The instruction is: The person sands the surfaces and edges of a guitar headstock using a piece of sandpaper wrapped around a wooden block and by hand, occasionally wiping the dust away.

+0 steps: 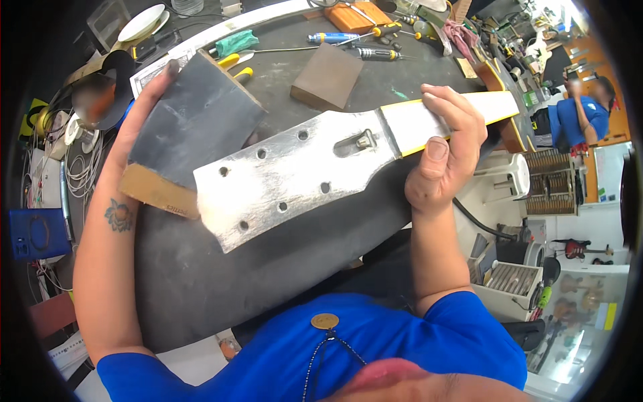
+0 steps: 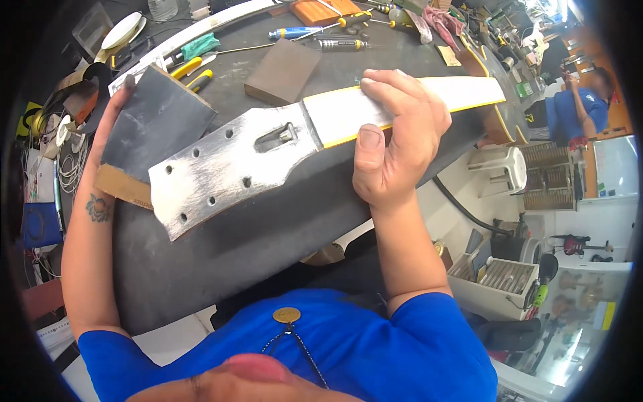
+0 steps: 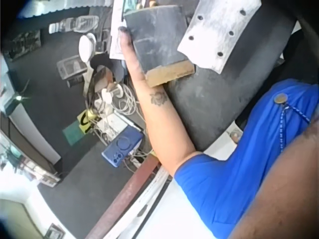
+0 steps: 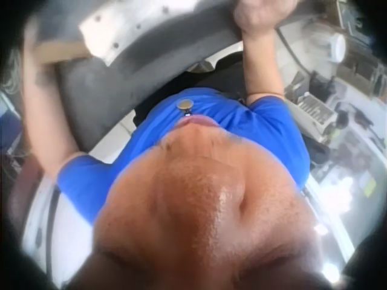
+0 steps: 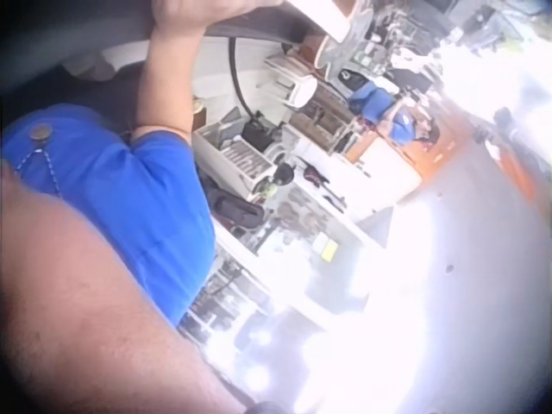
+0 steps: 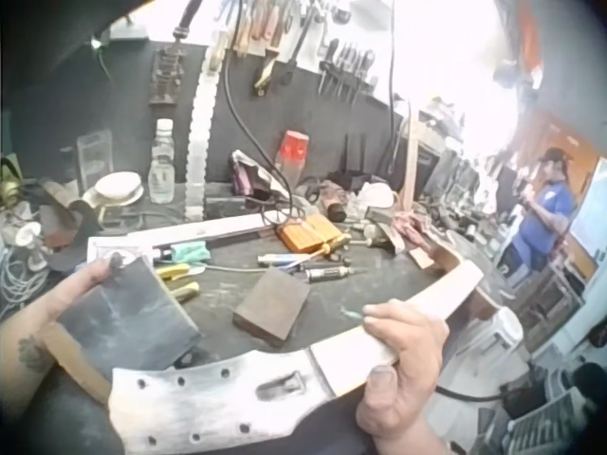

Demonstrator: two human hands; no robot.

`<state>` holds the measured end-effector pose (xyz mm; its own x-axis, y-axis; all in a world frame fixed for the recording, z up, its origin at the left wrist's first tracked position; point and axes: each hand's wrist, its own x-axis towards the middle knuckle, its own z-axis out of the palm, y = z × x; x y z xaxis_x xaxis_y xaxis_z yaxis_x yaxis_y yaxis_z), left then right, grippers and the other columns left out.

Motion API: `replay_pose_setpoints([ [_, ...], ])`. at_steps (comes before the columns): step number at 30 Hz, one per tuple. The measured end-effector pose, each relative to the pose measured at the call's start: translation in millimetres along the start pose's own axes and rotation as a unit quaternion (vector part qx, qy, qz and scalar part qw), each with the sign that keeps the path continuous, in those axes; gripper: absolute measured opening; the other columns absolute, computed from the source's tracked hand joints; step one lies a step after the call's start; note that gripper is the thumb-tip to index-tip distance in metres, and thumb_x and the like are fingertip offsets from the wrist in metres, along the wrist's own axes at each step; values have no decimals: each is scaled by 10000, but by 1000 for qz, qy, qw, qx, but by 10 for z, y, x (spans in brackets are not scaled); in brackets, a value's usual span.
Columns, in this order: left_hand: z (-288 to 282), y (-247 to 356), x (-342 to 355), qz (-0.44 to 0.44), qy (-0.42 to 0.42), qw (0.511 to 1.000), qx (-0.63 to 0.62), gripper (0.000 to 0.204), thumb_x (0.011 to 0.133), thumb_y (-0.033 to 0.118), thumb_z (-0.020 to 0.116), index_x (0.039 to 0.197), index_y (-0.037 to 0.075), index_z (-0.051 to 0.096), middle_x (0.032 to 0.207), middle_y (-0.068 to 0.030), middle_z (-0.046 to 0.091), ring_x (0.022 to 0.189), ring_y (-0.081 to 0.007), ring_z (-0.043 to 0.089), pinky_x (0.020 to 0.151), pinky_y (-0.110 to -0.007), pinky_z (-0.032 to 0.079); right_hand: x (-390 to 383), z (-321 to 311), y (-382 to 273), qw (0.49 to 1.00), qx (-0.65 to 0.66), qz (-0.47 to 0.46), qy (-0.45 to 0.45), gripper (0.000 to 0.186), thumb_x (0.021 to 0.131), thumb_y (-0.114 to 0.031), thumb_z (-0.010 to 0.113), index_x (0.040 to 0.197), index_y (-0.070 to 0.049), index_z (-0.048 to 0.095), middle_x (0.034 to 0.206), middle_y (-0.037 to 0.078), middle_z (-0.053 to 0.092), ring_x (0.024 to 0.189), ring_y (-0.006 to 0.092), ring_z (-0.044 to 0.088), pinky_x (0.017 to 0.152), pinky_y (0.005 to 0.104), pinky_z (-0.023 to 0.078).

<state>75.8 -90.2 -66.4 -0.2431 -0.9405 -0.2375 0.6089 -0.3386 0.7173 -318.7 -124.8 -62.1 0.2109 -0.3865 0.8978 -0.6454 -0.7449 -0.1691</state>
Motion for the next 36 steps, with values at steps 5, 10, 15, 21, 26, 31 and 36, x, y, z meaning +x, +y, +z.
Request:
replay_pose_setpoints([
  [5, 0, -11, 52, -74, -122, 987, -68, 637, 1075, 527, 668, 1491, 45, 655, 1380, -172, 747, 1245, -316, 750, 1077, -482, 614, -25, -3, 15, 1000, 14, 4, 4, 469, 1016, -428, 592, 1157, -17, 769, 1207, 143, 799, 1204, 339, 678, 1138, 429, 398],
  [10, -24, -22, 31, -26, -50, 998, -35, 541, 1065, 466, 731, 1429, 65, 714, 1305, -118, 791, 1152, -255, 785, 1015, -410, 644, -27, -13, 28, 1000, 1, -11, 3, 455, 1016, -407, 588, 1172, -22, 773, 1207, 140, 802, 1203, 340, 682, 1143, 427, 396],
  [15, -123, -14, 68, -2, 9, 1000, 11, 577, 1061, 488, 734, 1452, 65, 700, 1321, -116, 783, 1166, -248, 776, 1018, -402, 634, -10, -20, -35, 1000, -3, -13, 6, 416, 1003, -363, 602, 1181, -30, 776, 1217, 130, 799, 1221, 335, 676, 1144, 438, 394],
  [21, 30, -18, 47, 8, 33, 995, 91, 640, 1031, 557, 753, 1453, 81, 681, 1365, -117, 743, 1205, -249, 743, 1054, -421, 603, 121, -217, -451, 992, 63, 65, -89, 351, 890, -222, 729, 1200, -69, 789, 1375, 156, 734, 1290, 359, 639, 1156, 468, 383],
  [26, 40, -12, 24, -1, 3, 997, 73, 634, 1032, 554, 753, 1456, 87, 683, 1365, -110, 742, 1194, -237, 741, 1050, -400, 597, 174, -239, -751, 985, 9, -39, -168, 341, 824, -329, 823, 1123, -166, 825, 1491, 145, 647, 1351, 373, 568, 1155, 508, 353],
  [31, 11, 6, 75, 5, 2, 995, 95, 632, 1041, 558, 745, 1462, 91, 680, 1373, -96, 735, 1170, -216, 738, 1036, -376, 592, 243, -249, -720, 977, 42, -17, -210, 344, 841, -351, 827, 1131, -167, 825, 1502, 152, 632, 1338, 354, 552, 1162, 476, 321],
  [36, 16, -23, 72, 24, 14, 993, 116, 680, 1033, 599, 735, 1470, 80, 685, 1378, -116, 740, 1212, -242, 736, 1055, -404, 590, 312, -328, -748, 965, 72, 14, -252, 345, 861, -371, 829, 1143, -171, 827, 1508, 147, 628, 1359, 358, 534, 1179, 484, 302],
])
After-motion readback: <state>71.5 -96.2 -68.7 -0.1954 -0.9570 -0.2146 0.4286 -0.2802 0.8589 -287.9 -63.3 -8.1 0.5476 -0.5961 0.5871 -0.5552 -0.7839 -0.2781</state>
